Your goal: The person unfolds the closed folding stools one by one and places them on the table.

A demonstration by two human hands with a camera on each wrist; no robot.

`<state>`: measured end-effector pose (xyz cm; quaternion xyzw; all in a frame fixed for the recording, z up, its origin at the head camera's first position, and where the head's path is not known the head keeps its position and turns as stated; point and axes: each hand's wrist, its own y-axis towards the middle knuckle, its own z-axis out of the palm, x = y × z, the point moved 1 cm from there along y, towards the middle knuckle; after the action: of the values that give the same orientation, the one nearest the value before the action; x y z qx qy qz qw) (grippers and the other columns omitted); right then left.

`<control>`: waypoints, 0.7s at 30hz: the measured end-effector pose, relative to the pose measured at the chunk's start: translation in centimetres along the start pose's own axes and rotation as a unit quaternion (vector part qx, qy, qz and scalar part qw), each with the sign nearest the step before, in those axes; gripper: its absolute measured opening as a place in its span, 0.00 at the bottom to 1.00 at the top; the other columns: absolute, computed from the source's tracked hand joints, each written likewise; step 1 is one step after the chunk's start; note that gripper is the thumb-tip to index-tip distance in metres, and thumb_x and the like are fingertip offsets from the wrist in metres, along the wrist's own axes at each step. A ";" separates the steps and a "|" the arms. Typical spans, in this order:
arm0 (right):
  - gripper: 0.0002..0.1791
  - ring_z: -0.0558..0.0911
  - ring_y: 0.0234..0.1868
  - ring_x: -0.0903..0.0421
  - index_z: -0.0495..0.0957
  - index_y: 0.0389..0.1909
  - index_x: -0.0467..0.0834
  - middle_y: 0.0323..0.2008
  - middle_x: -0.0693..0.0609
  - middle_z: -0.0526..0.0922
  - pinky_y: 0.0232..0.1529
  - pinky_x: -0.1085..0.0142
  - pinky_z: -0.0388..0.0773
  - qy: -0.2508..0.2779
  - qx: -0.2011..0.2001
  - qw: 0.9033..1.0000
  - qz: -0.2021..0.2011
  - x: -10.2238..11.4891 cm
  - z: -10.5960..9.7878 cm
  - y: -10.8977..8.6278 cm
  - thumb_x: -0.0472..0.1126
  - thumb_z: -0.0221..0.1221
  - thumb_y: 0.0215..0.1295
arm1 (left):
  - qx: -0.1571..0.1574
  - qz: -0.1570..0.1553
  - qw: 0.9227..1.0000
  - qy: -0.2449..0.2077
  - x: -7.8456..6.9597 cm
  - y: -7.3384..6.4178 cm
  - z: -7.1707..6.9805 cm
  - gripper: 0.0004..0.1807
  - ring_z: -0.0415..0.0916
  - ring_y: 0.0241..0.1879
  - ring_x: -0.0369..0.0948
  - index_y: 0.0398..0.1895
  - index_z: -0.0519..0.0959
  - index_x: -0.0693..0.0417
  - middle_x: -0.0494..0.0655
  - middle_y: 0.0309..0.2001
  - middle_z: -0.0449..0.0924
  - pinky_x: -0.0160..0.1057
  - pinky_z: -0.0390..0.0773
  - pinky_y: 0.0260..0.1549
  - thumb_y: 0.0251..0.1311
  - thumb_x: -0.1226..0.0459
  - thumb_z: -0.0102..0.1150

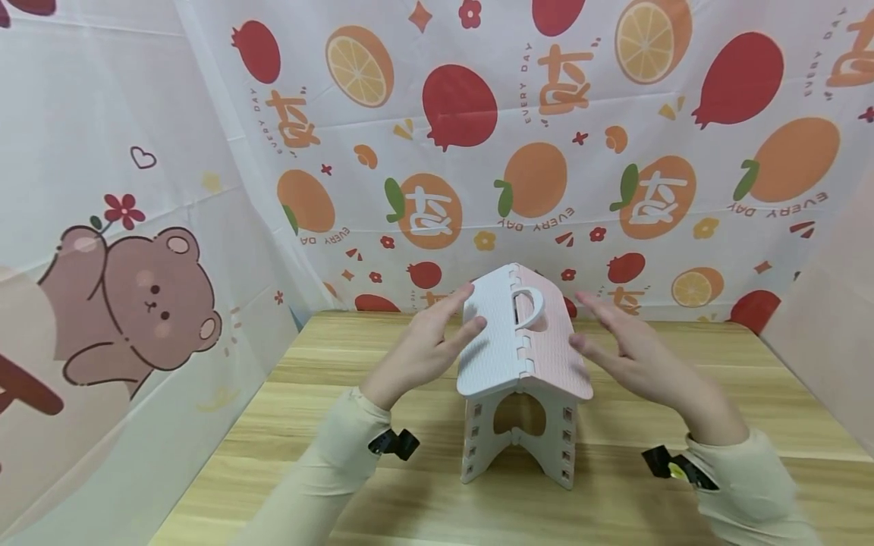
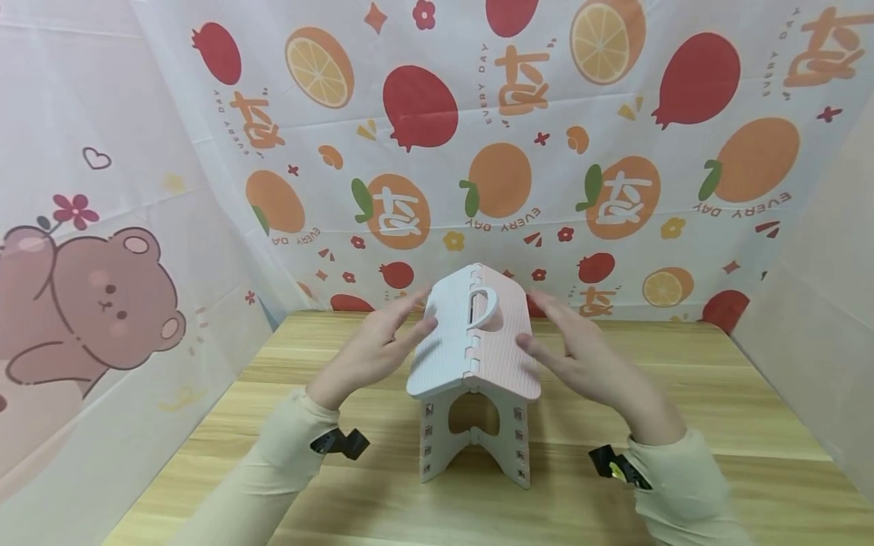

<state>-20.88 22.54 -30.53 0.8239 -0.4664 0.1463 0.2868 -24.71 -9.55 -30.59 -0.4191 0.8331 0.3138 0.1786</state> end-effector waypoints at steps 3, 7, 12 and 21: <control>0.43 0.57 0.85 0.32 0.52 0.86 0.41 0.86 0.38 0.54 0.78 0.29 0.58 0.004 0.014 1.000 -0.004 0.1 1.3 0.6 0.54 0.59 0.81 | 0.023 0.007 1.000 -0.009 0.0 0.4 0.7 0.44 0.53 0.86 0.49 0.86 0.55 0.57 0.51 0.86 0.55 0.55 0.57 0.84 0.80 0.40 0.49; 0.44 0.55 0.86 0.35 0.51 0.86 0.39 0.87 0.39 0.51 0.80 0.31 0.57 0.019 0.028 0.999 -0.017 0.1 2.4 1.2 0.54 0.58 0.81 | 0.055 0.028 0.998 -0.026 0.1 0.7 1.4 0.44 0.47 0.87 0.46 0.87 0.53 0.54 0.49 0.88 0.49 0.53 0.53 0.85 0.80 0.41 0.50; 0.44 0.52 0.87 0.36 0.49 0.86 0.39 0.87 0.41 0.49 0.80 0.33 0.57 0.027 0.047 0.998 -0.011 0.0 3.1 1.3 0.55 0.56 0.82 | 0.074 0.038 0.996 -0.018 0.2 1.0 2.0 0.45 0.46 0.87 0.47 0.87 0.52 0.53 0.48 0.88 0.46 0.54 0.54 0.85 0.77 0.45 0.58; 0.44 0.51 0.87 0.37 0.49 0.86 0.41 0.88 0.43 0.48 0.81 0.32 0.56 0.036 0.052 0.998 0.002 -0.1 3.4 1.1 0.57 0.55 0.82 | 0.088 0.030 0.996 -0.011 0.3 0.7 2.1 0.55 0.44 0.88 0.46 0.88 0.50 0.51 0.46 0.89 0.44 0.56 0.54 0.85 0.71 0.27 0.48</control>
<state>-21.97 20.05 -32.90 0.8309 -0.4494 0.2004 0.2596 -25.40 -7.94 -32.03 -0.3732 0.8677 0.2490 0.2140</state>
